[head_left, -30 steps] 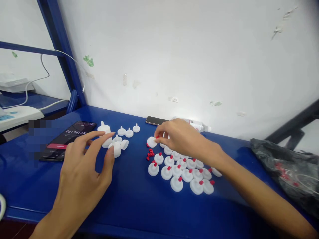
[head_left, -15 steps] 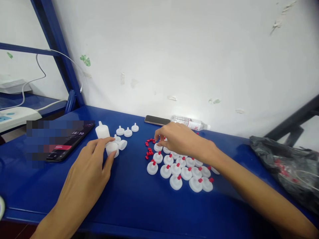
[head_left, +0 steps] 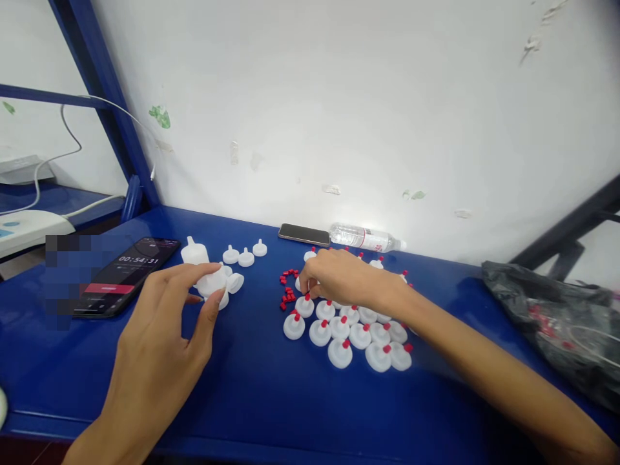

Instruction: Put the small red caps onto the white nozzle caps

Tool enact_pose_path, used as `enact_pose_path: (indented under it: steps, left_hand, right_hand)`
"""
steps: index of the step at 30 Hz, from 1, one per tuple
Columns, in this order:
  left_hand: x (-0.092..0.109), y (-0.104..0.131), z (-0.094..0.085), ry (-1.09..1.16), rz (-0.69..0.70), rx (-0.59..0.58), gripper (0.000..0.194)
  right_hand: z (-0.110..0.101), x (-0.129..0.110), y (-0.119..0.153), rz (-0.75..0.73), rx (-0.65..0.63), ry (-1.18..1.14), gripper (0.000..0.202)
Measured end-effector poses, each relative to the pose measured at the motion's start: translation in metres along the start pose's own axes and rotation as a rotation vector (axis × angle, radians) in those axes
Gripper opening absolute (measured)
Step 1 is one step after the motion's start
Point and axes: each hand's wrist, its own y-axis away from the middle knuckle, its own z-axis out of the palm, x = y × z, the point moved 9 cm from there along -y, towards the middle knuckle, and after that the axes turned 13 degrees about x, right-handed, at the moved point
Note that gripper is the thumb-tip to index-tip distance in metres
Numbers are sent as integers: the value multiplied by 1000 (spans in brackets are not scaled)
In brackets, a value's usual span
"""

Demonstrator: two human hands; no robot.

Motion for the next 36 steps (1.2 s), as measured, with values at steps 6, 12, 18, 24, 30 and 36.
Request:
enact_pose_path:
  steps: [6,12,18,24,30,36]
  left_hand:
    - [17,3,-2,59,133,91,31]
    - [26,5,0,94,234,69,24]
    - [23,9,4,107,225,29,27]
    - [20,13,18,203,194,-94,29]
    - [20,11,17,251,147,-112,40]
    - [13,11,14,271,61,-96,34]
  right_hand:
    - [6,-2,-3,-35,-16,-12,28]
    - [3,-7,-3,-64,7,0,22]
    - [-28,-12,1,-39,85,-97,17]
    - [-55,-41,-1,-92,254,-569,13]
    - [-42,-59,0,-93,267,-844,5]
    - [-37,-60,0,-81,319,-783,1]
